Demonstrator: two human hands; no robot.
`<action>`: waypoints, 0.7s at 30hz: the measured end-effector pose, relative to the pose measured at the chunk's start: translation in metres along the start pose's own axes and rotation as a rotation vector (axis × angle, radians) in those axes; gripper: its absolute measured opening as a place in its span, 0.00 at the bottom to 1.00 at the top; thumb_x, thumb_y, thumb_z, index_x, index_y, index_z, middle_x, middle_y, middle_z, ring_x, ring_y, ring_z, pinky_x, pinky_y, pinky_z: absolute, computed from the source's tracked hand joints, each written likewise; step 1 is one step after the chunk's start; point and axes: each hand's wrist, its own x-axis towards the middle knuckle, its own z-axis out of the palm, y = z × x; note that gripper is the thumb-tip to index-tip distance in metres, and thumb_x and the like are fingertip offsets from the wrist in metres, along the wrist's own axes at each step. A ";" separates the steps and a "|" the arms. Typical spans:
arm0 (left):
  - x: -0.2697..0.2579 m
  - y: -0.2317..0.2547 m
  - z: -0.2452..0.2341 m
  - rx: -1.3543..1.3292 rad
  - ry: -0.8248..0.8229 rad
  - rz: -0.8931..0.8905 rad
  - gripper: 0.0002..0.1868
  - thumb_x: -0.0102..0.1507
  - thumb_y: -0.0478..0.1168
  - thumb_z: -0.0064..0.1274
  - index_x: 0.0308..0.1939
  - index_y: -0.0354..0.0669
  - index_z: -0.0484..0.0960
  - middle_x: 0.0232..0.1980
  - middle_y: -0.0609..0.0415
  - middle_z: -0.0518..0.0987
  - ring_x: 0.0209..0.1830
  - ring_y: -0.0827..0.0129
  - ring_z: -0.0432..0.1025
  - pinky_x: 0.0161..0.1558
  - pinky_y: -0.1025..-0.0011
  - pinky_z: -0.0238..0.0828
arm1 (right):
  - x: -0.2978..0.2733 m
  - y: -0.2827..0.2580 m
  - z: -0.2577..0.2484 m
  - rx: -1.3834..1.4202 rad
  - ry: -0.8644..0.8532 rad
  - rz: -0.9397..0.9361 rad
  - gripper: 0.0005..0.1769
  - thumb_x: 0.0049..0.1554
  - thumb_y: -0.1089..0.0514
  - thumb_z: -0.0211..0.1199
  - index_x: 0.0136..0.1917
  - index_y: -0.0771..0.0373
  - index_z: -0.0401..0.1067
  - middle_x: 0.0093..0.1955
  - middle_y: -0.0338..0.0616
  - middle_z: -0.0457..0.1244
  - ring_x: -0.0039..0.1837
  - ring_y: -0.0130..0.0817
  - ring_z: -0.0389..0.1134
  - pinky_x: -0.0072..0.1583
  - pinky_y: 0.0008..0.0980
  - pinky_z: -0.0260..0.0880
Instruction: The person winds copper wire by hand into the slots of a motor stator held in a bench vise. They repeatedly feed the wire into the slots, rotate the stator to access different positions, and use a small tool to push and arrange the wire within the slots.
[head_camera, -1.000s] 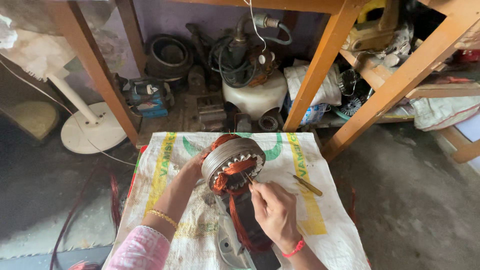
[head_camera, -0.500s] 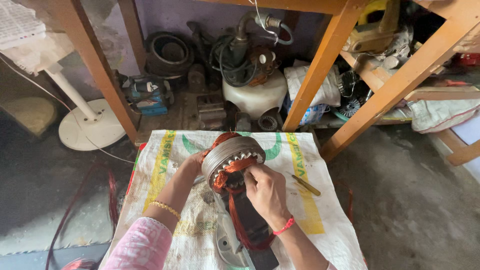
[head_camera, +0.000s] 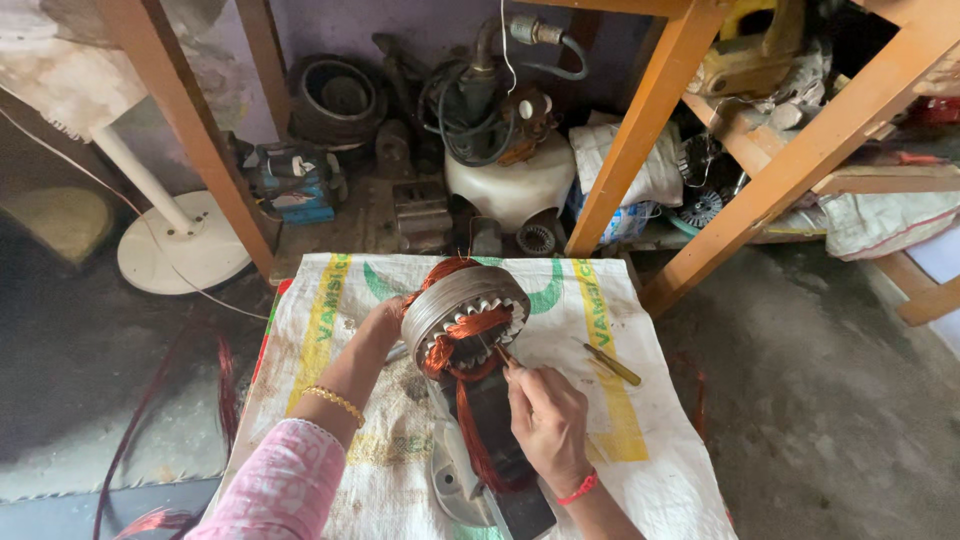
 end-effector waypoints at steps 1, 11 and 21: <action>-0.001 0.000 0.000 -0.001 0.003 0.002 0.16 0.59 0.37 0.60 0.50 0.39 0.83 0.41 0.47 0.85 0.35 0.65 0.80 0.38 0.62 0.80 | -0.001 0.002 0.001 -0.008 0.000 0.019 0.06 0.54 0.69 0.66 0.46 0.65 0.75 0.38 0.47 0.67 0.38 0.45 0.71 0.39 0.40 0.68; -0.004 -0.002 0.002 -0.004 0.019 0.014 0.15 0.59 0.37 0.59 0.50 0.40 0.82 0.42 0.48 0.85 0.36 0.65 0.79 0.40 0.62 0.79 | 0.016 -0.008 -0.006 0.243 0.018 0.249 0.02 0.57 0.66 0.66 0.44 0.68 0.76 0.32 0.43 0.68 0.31 0.27 0.65 0.34 0.28 0.64; -0.006 0.001 -0.001 0.014 0.047 0.019 0.15 0.60 0.37 0.59 0.50 0.41 0.82 0.43 0.48 0.85 0.38 0.66 0.79 0.41 0.62 0.78 | -0.040 0.067 -0.020 0.263 0.072 0.570 0.00 0.55 0.67 0.68 0.42 0.66 0.79 0.29 0.48 0.64 0.29 0.33 0.56 0.34 0.30 0.53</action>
